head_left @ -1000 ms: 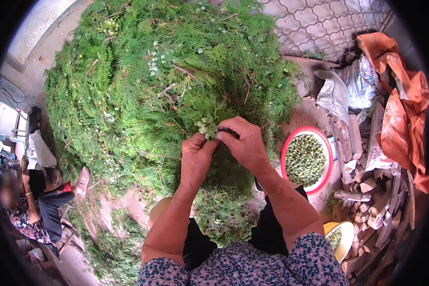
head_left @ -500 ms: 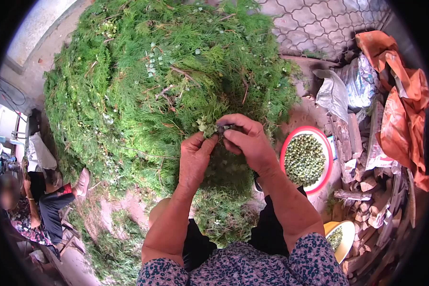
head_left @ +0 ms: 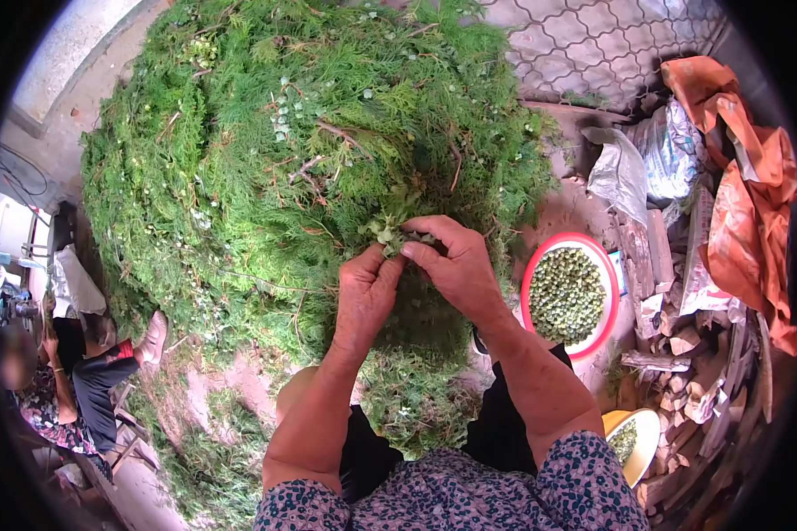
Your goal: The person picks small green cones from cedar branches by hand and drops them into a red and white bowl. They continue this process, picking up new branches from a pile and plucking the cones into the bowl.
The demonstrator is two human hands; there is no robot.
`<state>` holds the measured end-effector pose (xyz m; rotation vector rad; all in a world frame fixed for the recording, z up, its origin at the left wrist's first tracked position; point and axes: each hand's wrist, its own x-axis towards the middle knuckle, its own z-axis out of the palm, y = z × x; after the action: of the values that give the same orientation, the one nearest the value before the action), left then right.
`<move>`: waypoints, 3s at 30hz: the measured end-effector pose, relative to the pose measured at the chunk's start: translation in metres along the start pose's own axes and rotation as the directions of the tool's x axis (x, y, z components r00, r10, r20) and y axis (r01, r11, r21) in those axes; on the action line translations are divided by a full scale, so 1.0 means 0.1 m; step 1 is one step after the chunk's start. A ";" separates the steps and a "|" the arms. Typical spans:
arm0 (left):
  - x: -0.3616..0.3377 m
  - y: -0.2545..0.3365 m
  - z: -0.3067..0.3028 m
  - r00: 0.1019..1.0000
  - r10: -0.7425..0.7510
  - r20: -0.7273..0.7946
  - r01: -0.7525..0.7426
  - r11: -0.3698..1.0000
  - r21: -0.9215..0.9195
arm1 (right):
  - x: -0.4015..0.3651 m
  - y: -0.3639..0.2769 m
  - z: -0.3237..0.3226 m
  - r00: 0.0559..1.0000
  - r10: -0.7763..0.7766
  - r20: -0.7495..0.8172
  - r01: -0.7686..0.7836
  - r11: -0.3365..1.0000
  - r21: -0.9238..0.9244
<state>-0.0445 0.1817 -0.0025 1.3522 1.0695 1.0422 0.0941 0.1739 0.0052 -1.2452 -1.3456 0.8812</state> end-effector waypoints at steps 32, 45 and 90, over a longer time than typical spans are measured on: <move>-0.04 0.10 -0.03 0.998 -0.038 0.051 0.033 0.994 0.101 | 0.01 -0.10 -0.11 0.985 -0.154 0.079 0.161 0.983 -0.092; -0.05 0.05 0.02 0.994 -0.108 0.007 0.107 0.974 -0.198 | 0.01 -0.13 -0.18 0.839 0.437 0.324 -0.530 0.522 0.669; 0.00 -0.02 -0.03 0.963 0.267 -0.040 -0.243 0.921 0.303 | 0.05 -0.23 -0.37 0.919 0.369 0.141 -0.356 0.617 0.701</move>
<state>-0.0472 0.1825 -0.0043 1.7410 1.1647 1.1671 0.1264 0.1693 0.0351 -0.8806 -0.5864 1.5065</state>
